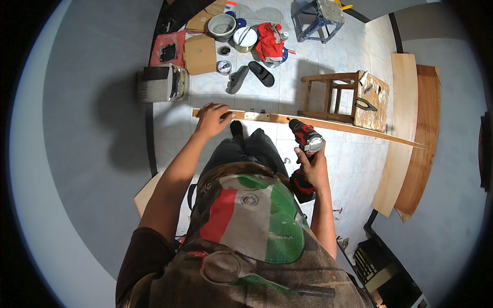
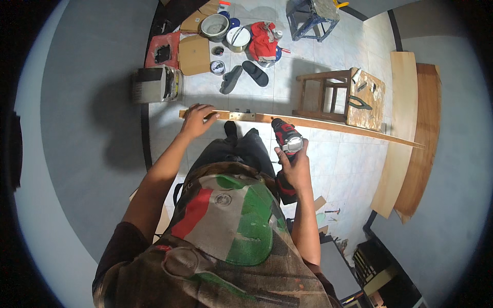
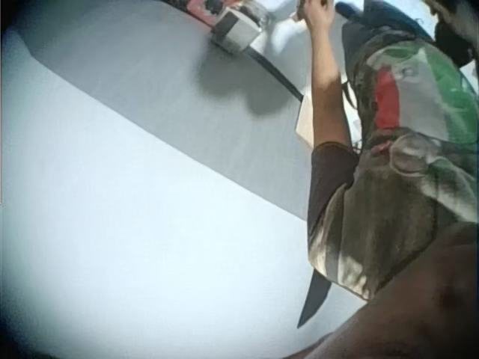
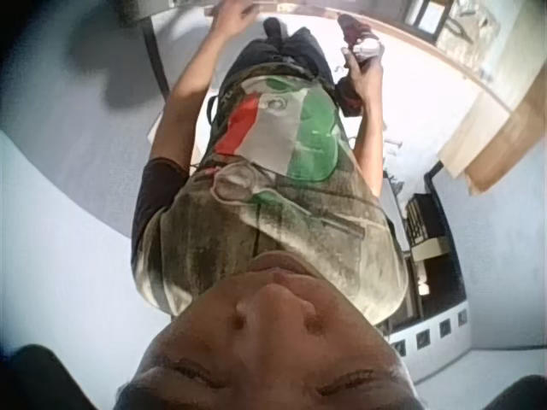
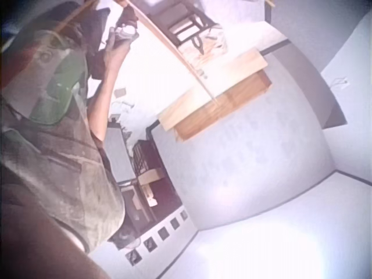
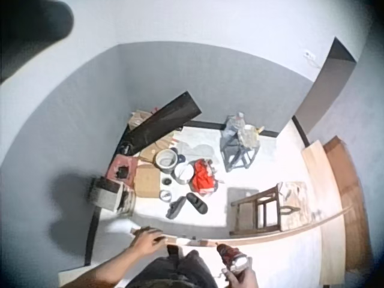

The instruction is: The person assembles a wooden furniture frame using a cordless drill. They pick up screws from the floor, position them into pre-drilled holes on the wooden pieces, and drive them in to secure the joints.

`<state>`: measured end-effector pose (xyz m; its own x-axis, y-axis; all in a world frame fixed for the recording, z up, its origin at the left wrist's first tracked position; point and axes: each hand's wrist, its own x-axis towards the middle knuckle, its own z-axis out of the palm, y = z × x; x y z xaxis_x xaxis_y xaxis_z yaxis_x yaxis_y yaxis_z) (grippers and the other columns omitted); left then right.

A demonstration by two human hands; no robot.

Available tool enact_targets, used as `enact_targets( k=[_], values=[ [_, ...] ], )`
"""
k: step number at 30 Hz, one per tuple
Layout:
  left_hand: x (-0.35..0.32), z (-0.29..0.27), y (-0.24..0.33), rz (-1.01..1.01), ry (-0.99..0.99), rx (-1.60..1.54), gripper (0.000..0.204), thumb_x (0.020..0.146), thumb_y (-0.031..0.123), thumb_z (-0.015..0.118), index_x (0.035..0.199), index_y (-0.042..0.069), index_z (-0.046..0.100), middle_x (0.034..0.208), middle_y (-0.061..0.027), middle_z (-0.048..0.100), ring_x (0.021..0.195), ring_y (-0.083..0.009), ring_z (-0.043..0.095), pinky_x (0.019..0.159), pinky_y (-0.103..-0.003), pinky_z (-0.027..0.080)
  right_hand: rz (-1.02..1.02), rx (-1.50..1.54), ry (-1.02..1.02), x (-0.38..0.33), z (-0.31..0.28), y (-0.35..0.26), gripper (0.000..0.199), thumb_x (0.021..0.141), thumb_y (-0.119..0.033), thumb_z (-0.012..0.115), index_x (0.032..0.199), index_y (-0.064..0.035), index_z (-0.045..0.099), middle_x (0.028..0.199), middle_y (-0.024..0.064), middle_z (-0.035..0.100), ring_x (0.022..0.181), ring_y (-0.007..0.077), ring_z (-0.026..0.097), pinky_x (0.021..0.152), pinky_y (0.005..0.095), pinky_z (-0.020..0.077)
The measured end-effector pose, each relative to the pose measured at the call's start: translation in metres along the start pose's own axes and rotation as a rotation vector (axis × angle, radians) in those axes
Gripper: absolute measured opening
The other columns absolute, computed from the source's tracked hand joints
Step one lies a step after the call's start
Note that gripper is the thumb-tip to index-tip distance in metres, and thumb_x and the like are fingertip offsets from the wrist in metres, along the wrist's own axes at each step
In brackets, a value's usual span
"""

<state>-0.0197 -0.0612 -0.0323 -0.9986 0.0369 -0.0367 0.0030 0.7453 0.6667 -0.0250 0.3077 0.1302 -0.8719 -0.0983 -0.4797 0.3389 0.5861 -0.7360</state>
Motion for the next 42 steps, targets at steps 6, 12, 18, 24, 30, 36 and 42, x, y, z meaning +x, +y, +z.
enact_targets(
  k=[6, 12, 18, 24, 30, 36, 42],
  values=[
    [-0.028, 0.005, 0.034, 0.03, 0.039, 0.117, 0.056, 0.093, 0.032, 0.074, 0.143, 0.01, 0.062, 0.149, -0.0169, 0.057, 0.141, -0.0361, 0.05, 0.123, -0.053, 0.029, -0.06, -0.106, -0.071, 0.01, -0.018, -0.004, 0.057, 0.099, -0.026, 0.077, 0.127, -0.0032, 0.033, 0.104, 0.0295, 0.073, 0.1, 0.0481, 0.073, 0.086, 0.045, 0.0557],
    [-0.012, 0.029, 0.085, 0.109, -0.257, 0.419, 0.074, 0.098, 0.033, 0.067, 0.165, 0.022, 0.036, 0.167, -0.0164, 0.037, 0.155, -0.035, 0.033, 0.129, -0.057, 0.017, -0.074, -0.003, -0.001, 0.008, -0.039, 0.018, 0.055, 0.098, -0.02, 0.077, 0.127, -0.0012, 0.035, 0.106, 0.028, 0.073, 0.099, 0.039, 0.075, 0.086, 0.0414, 0.0555],
    [-0.009, 0.051, 0.097, 0.039, -0.367, 0.605, 0.081, 0.098, 0.033, 0.066, 0.169, 0.021, 0.028, 0.172, -0.0155, 0.029, 0.159, -0.0332, 0.027, 0.13, -0.06, 0.01, 0.05, 0.14, 0.025, -0.008, -0.08, 0.059, 0.052, 0.097, -0.013, 0.077, 0.129, 0.0004, 0.038, 0.108, 0.0238, 0.074, 0.1, 0.0292, 0.074, 0.087, 0.0383, 0.0551],
    [-0.018, 0.054, 0.12, -0.016, -0.372, 0.664, 0.091, 0.093, 0.038, 0.072, 0.169, 0.019, 0.026, 0.174, -0.0143, 0.024, 0.161, -0.0337, 0.023, 0.127, -0.068, 0.009, 0.049, 0.103, 0.118, -0.021, -0.117, 0.092, 0.051, 0.097, -0.014, 0.078, 0.127, 0.0008, 0.039, 0.105, 0.026, 0.074, 0.098, 0.0316, 0.074, 0.085, 0.0395, 0.0557],
    [-0.02, 0.065, 0.126, -0.126, -0.355, 0.609, 0.093, 0.089, 0.037, 0.077, 0.167, 0.018, 0.03, 0.175, -0.0129, 0.023, 0.161, -0.0337, 0.022, 0.126, -0.071, 0.009, 0.058, 0.07, 0.106, -0.006, -0.155, 0.102, 0.054, 0.096, -0.013, 0.078, 0.13, 0.0009, 0.038, 0.105, 0.0267, 0.074, 0.098, 0.0343, 0.076, 0.085, 0.0407, 0.056],
    [-0.016, 0.065, 0.128, -0.184, -0.376, 0.578, 0.091, 0.089, 0.036, 0.076, 0.166, 0.017, 0.03, 0.174, -0.0149, 0.026, 0.161, -0.0349, 0.024, 0.125, -0.072, 0.011, -0.059, 0.051, 0.108, 0.006, -0.169, 0.103, 0.053, 0.095, -0.011, 0.078, 0.129, -0.0012, 0.038, 0.104, 0.0245, 0.073, 0.096, 0.0328, 0.073, 0.083, 0.0396, 0.0555],
    [0.001, 0.063, 0.103, -0.136, -0.279, 0.583, 0.083, 0.091, 0.035, 0.078, 0.161, 0.016, 0.038, 0.156, -0.0115, 0.053, 0.147, -0.0329, 0.047, 0.123, -0.066, 0.024, -0.103, 0.084, 0.06, 0.013, -0.166, 0.102, 0.052, 0.094, -0.009, 0.078, 0.128, -0.0022, 0.038, 0.102, 0.0255, 0.074, 0.097, 0.0372, 0.076, 0.083, 0.0432, 0.0564]
  ],
)
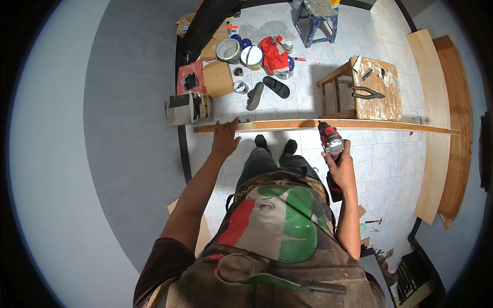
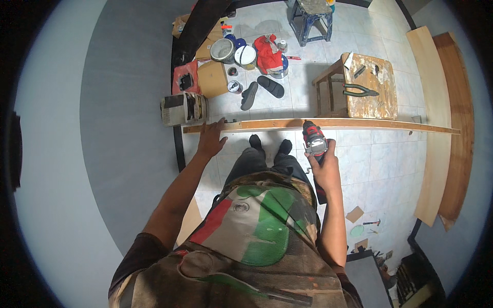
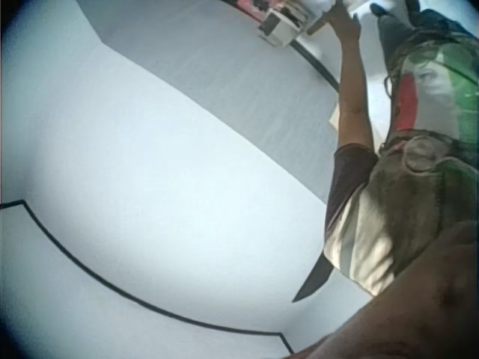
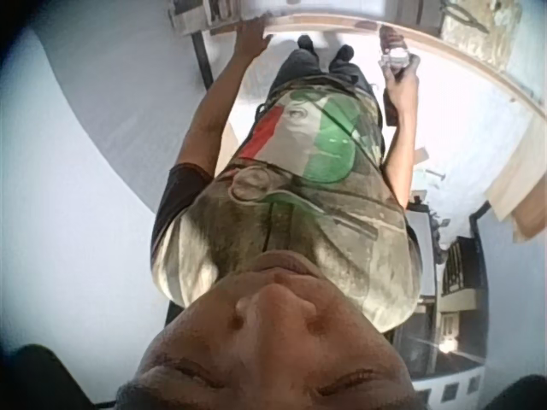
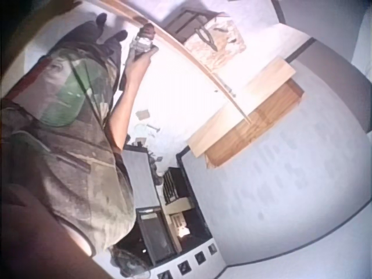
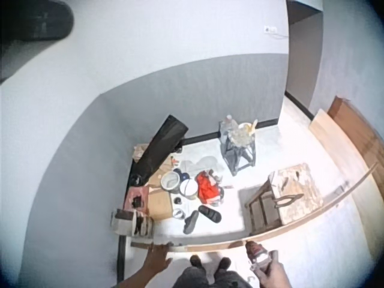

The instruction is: The person assembles a wooden furniture frame using a cordless drill. They pick up screws from the floor, position them into pre-drilled holes on the wooden pieces, and drive them in to secure the joints.

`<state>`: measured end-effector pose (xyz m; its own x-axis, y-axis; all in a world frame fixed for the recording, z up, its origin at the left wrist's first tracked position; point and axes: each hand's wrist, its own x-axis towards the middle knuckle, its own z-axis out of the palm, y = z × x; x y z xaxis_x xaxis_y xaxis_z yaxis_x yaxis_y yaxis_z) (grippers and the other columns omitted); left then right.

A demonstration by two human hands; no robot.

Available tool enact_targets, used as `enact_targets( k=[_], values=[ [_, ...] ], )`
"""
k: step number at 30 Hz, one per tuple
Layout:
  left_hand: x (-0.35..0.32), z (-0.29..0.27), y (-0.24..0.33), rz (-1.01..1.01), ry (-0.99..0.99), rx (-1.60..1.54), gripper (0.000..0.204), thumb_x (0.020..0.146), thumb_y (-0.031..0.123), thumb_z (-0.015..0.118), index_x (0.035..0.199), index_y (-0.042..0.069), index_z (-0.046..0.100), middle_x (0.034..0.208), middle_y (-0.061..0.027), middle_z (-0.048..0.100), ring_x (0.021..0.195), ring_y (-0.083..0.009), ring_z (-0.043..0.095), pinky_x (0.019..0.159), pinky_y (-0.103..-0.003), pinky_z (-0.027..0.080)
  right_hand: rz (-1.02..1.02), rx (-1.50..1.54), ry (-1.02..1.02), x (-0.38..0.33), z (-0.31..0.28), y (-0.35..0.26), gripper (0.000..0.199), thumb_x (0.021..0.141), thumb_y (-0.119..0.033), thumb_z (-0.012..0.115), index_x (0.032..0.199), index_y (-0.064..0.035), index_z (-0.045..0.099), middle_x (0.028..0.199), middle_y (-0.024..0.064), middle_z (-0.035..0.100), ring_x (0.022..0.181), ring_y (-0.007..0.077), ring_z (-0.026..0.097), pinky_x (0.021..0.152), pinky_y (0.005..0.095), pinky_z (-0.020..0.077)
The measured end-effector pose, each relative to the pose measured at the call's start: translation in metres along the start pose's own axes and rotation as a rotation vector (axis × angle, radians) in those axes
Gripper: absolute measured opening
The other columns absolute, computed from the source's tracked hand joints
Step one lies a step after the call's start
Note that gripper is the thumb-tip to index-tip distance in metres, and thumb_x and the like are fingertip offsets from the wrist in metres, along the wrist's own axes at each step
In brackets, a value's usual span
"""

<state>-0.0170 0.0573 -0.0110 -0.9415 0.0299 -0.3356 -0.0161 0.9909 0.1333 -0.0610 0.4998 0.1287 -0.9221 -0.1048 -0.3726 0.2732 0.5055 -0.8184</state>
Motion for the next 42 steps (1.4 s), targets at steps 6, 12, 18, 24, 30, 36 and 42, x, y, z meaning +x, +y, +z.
enact_targets(
  k=[6, 12, 18, 24, 30, 36, 42],
  values=[
    [0.039, -0.012, -0.001, -0.014, -0.067, -0.032, 0.066, 0.082, 0.031, 0.087, 0.141, 0.018, 0.059, 0.126, -0.0103, 0.072, 0.121, -0.0325, 0.066, 0.107, -0.056, 0.046, -0.026, -0.041, -0.042, -0.011, -0.001, 0.005, 0.056, 0.094, -0.012, 0.078, 0.132, -0.0025, 0.038, 0.105, 0.0332, 0.072, 0.106, 0.0519, 0.07, 0.084, 0.0489, 0.0556],
    [0.052, -0.009, -0.01, 0.034, -0.072, -0.118, 0.05, 0.079, 0.025, 0.089, 0.121, 0.012, 0.065, 0.106, -0.0136, 0.076, 0.104, -0.0364, 0.072, 0.09, -0.049, 0.056, 0.039, -0.124, -0.091, -0.017, -0.009, 0.01, 0.058, 0.093, -0.013, 0.079, 0.133, -0.0012, 0.038, 0.103, 0.0346, 0.071, 0.106, 0.0528, 0.069, 0.084, 0.0499, 0.0552],
    [0.054, -0.012, -0.009, 0.016, -0.104, -0.105, 0.05, 0.078, 0.027, 0.09, 0.119, 0.012, 0.066, 0.106, -0.0152, 0.075, 0.105, -0.0366, 0.071, 0.09, -0.05, 0.056, 0.045, -0.126, -0.097, -0.022, -0.009, 0.013, 0.059, 0.092, -0.012, 0.08, 0.134, 0.0008, 0.04, 0.104, 0.0331, 0.072, 0.106, 0.0504, 0.071, 0.085, 0.0488, 0.0554],
    [0.061, 0.002, 0.003, -0.018, -0.106, -0.187, 0.066, 0.082, 0.054, 0.084, 0.128, 0.008, 0.069, 0.124, -0.0212, 0.071, 0.119, -0.0406, 0.066, 0.103, -0.05, 0.052, 0.098, -0.06, -0.048, -0.023, -0.004, 0.042, 0.057, 0.083, -0.006, 0.08, 0.135, 0.008, 0.059, 0.111, 0.0285, 0.075, 0.109, 0.0369, 0.075, 0.096, 0.0423, 0.0565],
    [0.069, 0.011, 0.005, 0.0, 0.062, -0.362, 0.054, 0.084, 0.047, 0.083, 0.12, 0.009, 0.074, 0.12, -0.0176, 0.073, 0.11, -0.0392, 0.069, 0.095, -0.048, 0.055, 0.186, -0.005, 0.032, -0.027, -0.014, 0.04, 0.056, 0.081, -0.013, 0.081, 0.132, 0.0028, 0.066, 0.112, 0.0287, 0.075, 0.11, 0.0402, 0.073, 0.096, 0.0419, 0.0562],
    [0.117, -0.017, 0.088, 0.358, 0.308, -0.402, 0.051, 0.085, 0.038, 0.083, 0.122, 0.005, 0.072, 0.126, -0.0176, 0.069, 0.113, -0.0398, 0.067, 0.1, -0.049, 0.051, 0.343, -0.007, 0.175, -0.055, -0.039, 0.035, 0.055, 0.082, -0.015, 0.081, 0.131, 0.003, 0.066, 0.11, 0.0273, 0.076, 0.106, 0.0378, 0.075, 0.094, 0.0422, 0.056],
    [0.182, -0.08, 0.262, 0.634, 0.111, -0.537, 0.045, 0.092, 0.037, 0.078, 0.122, 0.004, 0.072, 0.124, -0.0204, 0.071, 0.114, -0.0374, 0.069, 0.097, -0.046, 0.055, 0.355, 0.172, 0.418, -0.087, -0.052, 0.077, 0.038, 0.086, -0.015, 0.083, 0.118, 0.0025, 0.072, 0.101, 0.0119, 0.077, 0.092, 0.0192, 0.07, 0.087, 0.0368, 0.0552]
  ],
)
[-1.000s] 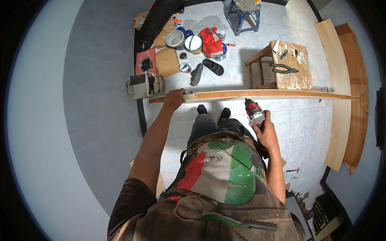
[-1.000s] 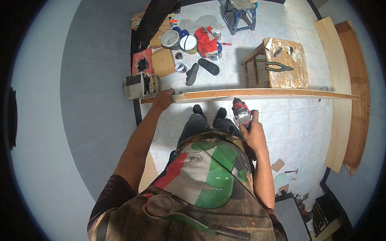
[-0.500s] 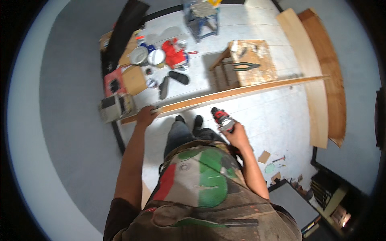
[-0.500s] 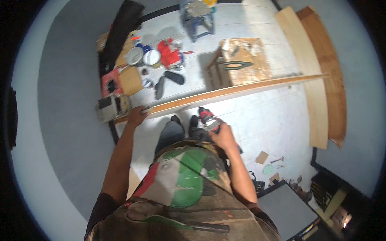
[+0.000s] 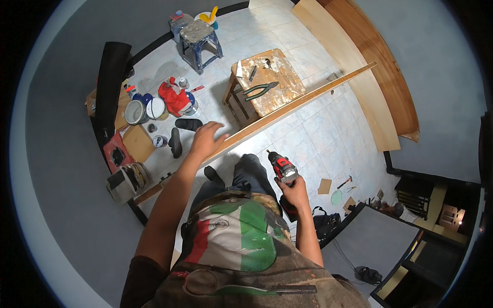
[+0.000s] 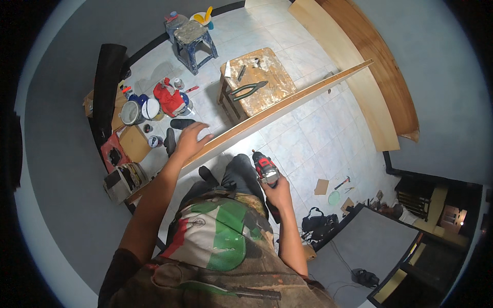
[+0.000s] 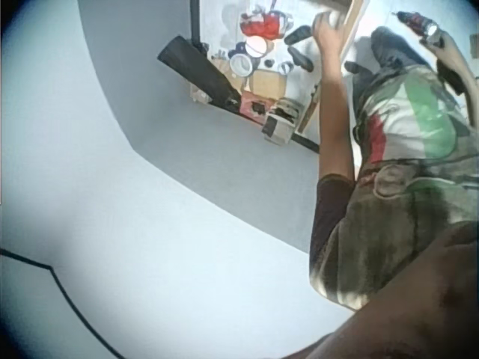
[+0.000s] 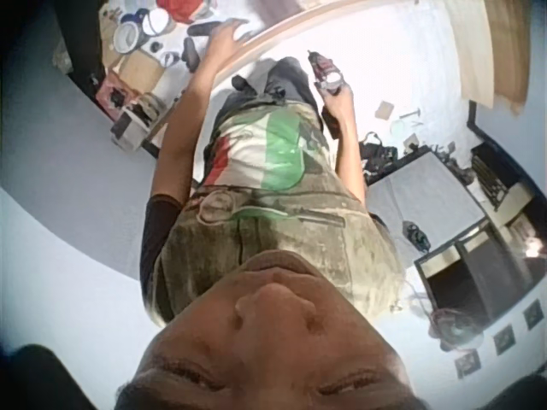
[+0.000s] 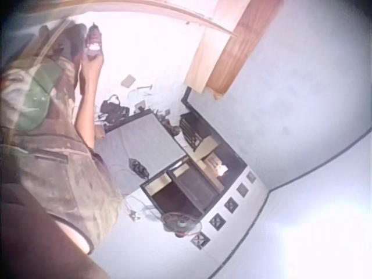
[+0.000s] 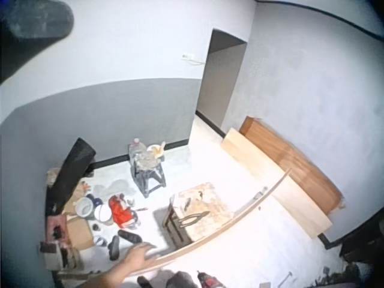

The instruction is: The person assembles a wooden furniture frame using a cordless drill. They pick up screws from the floor, position them into pre-drilled holes on the wooden pieces, and drive them in to secure the joints.

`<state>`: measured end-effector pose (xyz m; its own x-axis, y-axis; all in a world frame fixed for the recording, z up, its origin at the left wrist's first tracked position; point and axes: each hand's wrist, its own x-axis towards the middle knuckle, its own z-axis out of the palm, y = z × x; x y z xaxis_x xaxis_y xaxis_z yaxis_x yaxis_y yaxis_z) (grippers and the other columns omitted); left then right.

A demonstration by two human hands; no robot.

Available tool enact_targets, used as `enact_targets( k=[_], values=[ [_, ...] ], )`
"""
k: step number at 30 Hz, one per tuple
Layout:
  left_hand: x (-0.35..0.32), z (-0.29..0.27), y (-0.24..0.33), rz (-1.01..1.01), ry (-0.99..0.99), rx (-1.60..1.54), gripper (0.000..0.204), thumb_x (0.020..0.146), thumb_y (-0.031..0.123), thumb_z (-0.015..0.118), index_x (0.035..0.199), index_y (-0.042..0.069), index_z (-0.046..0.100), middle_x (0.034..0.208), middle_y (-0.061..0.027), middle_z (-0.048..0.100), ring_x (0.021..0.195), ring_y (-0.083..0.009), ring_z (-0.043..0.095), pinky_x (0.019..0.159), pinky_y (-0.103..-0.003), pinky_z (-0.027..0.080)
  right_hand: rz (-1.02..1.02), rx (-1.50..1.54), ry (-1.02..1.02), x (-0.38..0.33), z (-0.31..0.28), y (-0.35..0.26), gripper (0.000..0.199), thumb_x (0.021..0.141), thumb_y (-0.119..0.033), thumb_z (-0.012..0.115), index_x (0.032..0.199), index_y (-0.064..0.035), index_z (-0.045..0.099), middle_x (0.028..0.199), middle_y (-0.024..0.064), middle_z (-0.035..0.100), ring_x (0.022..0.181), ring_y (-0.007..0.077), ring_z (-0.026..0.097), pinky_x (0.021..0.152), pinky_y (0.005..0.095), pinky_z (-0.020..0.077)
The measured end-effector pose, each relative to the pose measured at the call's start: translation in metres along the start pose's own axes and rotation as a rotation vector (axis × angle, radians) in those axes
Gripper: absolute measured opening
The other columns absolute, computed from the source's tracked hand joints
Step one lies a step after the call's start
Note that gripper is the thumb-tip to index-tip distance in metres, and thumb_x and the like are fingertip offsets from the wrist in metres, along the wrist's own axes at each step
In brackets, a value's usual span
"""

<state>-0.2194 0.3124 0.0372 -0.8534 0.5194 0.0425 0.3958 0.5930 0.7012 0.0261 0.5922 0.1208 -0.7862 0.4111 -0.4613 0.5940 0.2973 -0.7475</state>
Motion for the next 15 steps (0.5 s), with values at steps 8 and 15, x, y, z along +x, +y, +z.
enact_targets(
  k=[8, 15],
  values=[
    [0.194, 0.102, 0.089, -0.039, -0.059, -0.072, 0.023, 0.091, 0.019, 0.075, 0.109, 0.005, 0.077, 0.096, -0.0171, 0.078, 0.09, -0.0334, 0.076, 0.08, -0.043, 0.059, 0.104, 0.061, 0.153, 0.039, -0.062, 0.06, 0.027, 0.088, -0.018, 0.084, 0.104, 0.0019, 0.075, 0.089, 0.0061, 0.076, 0.08, 0.0139, 0.065, 0.078, 0.0359, 0.0548],
    [0.295, 0.235, 0.07, -0.19, 0.099, 0.148, 0.025, 0.092, 0.026, 0.073, 0.104, 0.004, 0.076, 0.097, -0.0203, 0.076, 0.094, -0.0404, 0.074, 0.088, -0.049, 0.059, 0.155, 0.055, 0.123, 0.11, -0.151, 0.09, 0.031, 0.089, -0.02, 0.086, 0.108, 0.0017, 0.074, 0.091, 0.0096, 0.077, 0.082, 0.0151, 0.069, 0.081, 0.0363, 0.0563]
  ],
)
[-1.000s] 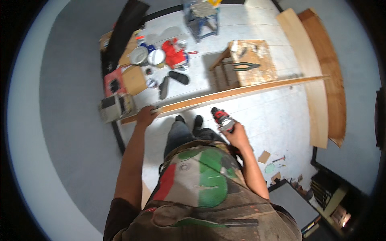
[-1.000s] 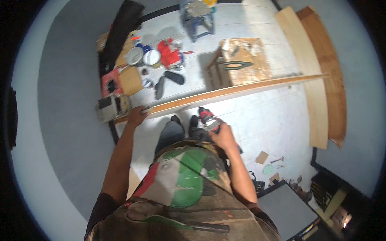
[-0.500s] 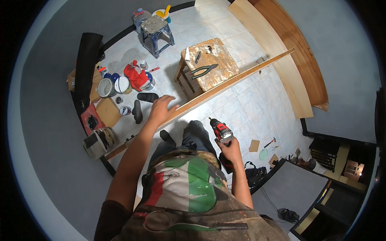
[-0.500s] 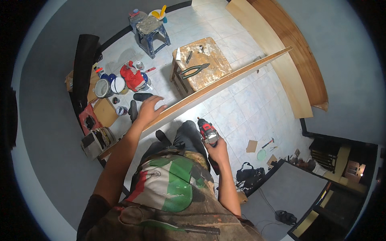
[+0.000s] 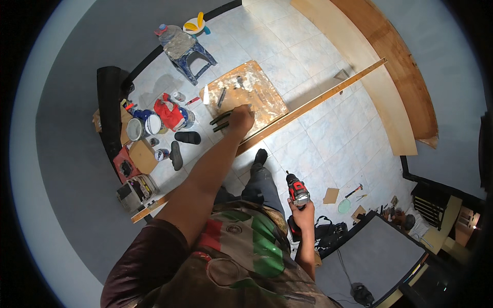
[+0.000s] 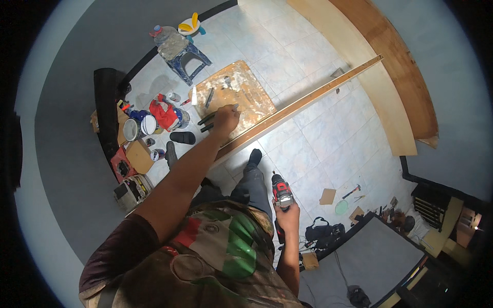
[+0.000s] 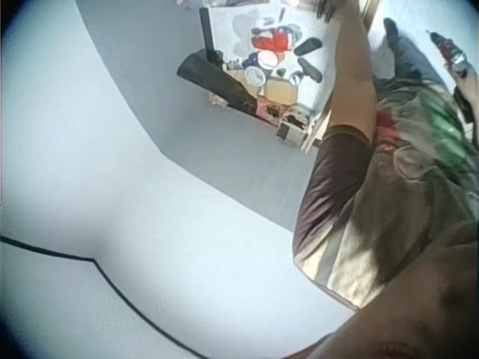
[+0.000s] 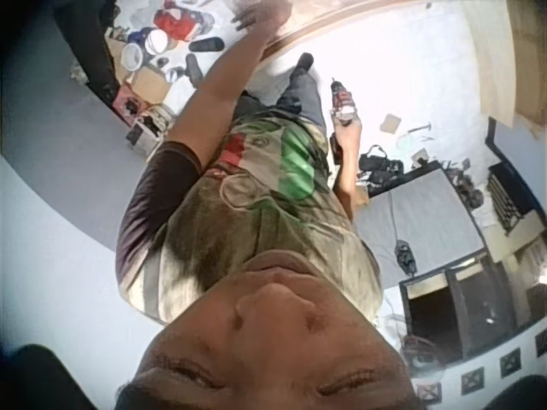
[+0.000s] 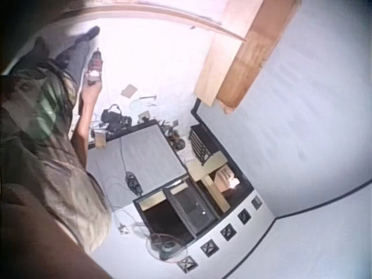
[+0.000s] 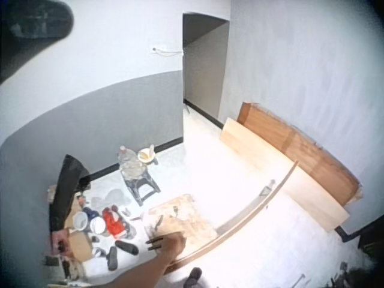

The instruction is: The person assembles a wooden furniture frame using a cordless drill. They pick up screws from the floor, position them into pre-drilled holes on the wooden pieces, and drive them in to secure the joints.

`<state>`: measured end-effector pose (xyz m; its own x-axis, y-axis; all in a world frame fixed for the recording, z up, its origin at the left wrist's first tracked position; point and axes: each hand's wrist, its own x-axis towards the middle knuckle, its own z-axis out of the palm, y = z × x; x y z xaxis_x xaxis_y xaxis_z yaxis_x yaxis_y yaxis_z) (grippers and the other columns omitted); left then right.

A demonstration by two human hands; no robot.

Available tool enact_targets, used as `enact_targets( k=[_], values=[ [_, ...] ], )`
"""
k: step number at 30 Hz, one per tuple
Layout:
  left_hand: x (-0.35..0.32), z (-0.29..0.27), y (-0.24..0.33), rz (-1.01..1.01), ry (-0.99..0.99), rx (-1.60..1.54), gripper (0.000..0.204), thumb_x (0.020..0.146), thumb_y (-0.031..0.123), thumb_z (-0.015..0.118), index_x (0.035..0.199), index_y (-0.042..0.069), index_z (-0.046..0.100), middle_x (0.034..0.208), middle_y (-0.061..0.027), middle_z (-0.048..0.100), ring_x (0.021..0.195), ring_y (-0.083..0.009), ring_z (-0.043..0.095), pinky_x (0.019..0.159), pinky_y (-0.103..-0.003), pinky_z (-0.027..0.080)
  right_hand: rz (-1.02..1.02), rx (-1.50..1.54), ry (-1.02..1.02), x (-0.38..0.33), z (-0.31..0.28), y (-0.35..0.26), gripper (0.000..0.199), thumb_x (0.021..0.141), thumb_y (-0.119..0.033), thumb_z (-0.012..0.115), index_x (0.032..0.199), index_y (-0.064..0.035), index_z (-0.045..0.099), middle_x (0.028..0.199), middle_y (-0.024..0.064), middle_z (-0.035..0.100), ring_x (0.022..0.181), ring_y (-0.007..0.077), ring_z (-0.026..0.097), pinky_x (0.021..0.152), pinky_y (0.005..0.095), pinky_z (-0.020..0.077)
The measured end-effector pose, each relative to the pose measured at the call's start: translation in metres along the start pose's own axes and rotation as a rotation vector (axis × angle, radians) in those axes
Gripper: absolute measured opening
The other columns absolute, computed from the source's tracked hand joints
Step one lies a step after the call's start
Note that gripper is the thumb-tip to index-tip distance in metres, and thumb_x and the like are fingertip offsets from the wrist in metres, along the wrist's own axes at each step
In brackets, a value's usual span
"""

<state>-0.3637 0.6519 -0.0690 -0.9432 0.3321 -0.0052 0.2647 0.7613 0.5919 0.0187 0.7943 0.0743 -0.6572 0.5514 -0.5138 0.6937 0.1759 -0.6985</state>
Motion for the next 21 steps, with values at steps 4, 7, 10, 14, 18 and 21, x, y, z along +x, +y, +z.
enact_targets(
  k=[4, 7, 10, 14, 18, 21],
  values=[
    [0.014, 0.022, 0.033, -0.241, -0.2, 0.185, 0.026, 0.097, 0.027, 0.063, 0.105, 0.004, 0.072, 0.111, -0.0208, 0.075, 0.102, -0.0404, 0.073, 0.092, -0.051, 0.058, -0.025, -0.055, 0.001, 0.047, -0.048, 0.011, 0.03, 0.089, -0.019, 0.085, 0.107, 0.002, 0.074, 0.091, 0.0104, 0.077, 0.083, 0.0156, 0.069, 0.08, 0.0357, 0.0561],
    [0.02, 0.027, 0.035, -0.254, -0.254, 0.073, 0.028, 0.095, 0.024, 0.064, 0.113, 0.004, 0.07, 0.111, -0.0224, 0.073, 0.106, -0.0426, 0.07, 0.094, -0.054, 0.056, -0.023, -0.052, -0.02, 0.085, -0.071, 0.009, 0.03, 0.089, -0.018, 0.085, 0.107, 0.0027, 0.073, 0.09, 0.0101, 0.076, 0.082, 0.016, 0.068, 0.079, 0.0358, 0.0556],
    [0.023, 0.01, 0.059, -0.334, -0.355, 0.024, 0.031, 0.098, 0.023, 0.057, 0.117, 0.002, 0.068, 0.118, -0.0244, 0.073, 0.114, -0.0416, 0.07, 0.097, -0.055, 0.055, -0.033, -0.142, -0.072, 0.11, -0.092, 0.005, 0.03, 0.09, -0.017, 0.085, 0.109, 0.0027, 0.073, 0.088, 0.009, 0.074, 0.079, 0.0165, 0.066, 0.078, 0.0361, 0.0556],
    [0.026, 0.033, 0.051, -0.515, -0.362, 0.089, 0.027, 0.091, 0.021, 0.064, 0.107, 0.003, 0.077, 0.106, -0.0235, 0.078, 0.099, -0.0418, 0.077, 0.085, -0.055, 0.062, 0.005, -0.2, -0.206, 0.138, -0.106, 0.019, 0.029, 0.093, -0.016, 0.082, 0.114, 0.002, 0.07, 0.098, 0.0084, 0.073, 0.088, 0.0149, 0.064, 0.082, 0.0344, 0.0539],
    [0.018, 0.043, 0.06, -0.615, -0.198, 0.035, 0.023, 0.094, 0.018, 0.061, 0.098, 0.004, 0.079, 0.097, -0.0219, 0.079, 0.092, -0.0404, 0.078, 0.079, -0.053, 0.063, -0.018, -0.111, -0.202, 0.134, -0.096, -0.015, 0.035, 0.095, -0.018, 0.083, 0.118, 0.0032, 0.067, 0.1, 0.0066, 0.071, 0.089, 0.0153, 0.063, 0.083, 0.0337, 0.0533],
    [0.002, 0.062, 0.044, -0.59, -0.066, 0.084, 0.019, 0.094, 0.013, 0.062, 0.096, 0.006, 0.08, 0.091, -0.0204, 0.079, 0.085, -0.0371, 0.079, 0.072, -0.051, 0.063, -0.047, -0.142, -0.28, 0.137, -0.091, -0.024, 0.036, 0.094, -0.015, 0.083, 0.118, 0.0043, 0.065, 0.1, 0.0093, 0.072, 0.088, 0.0171, 0.065, 0.084, 0.0348, 0.0545]
  ],
)
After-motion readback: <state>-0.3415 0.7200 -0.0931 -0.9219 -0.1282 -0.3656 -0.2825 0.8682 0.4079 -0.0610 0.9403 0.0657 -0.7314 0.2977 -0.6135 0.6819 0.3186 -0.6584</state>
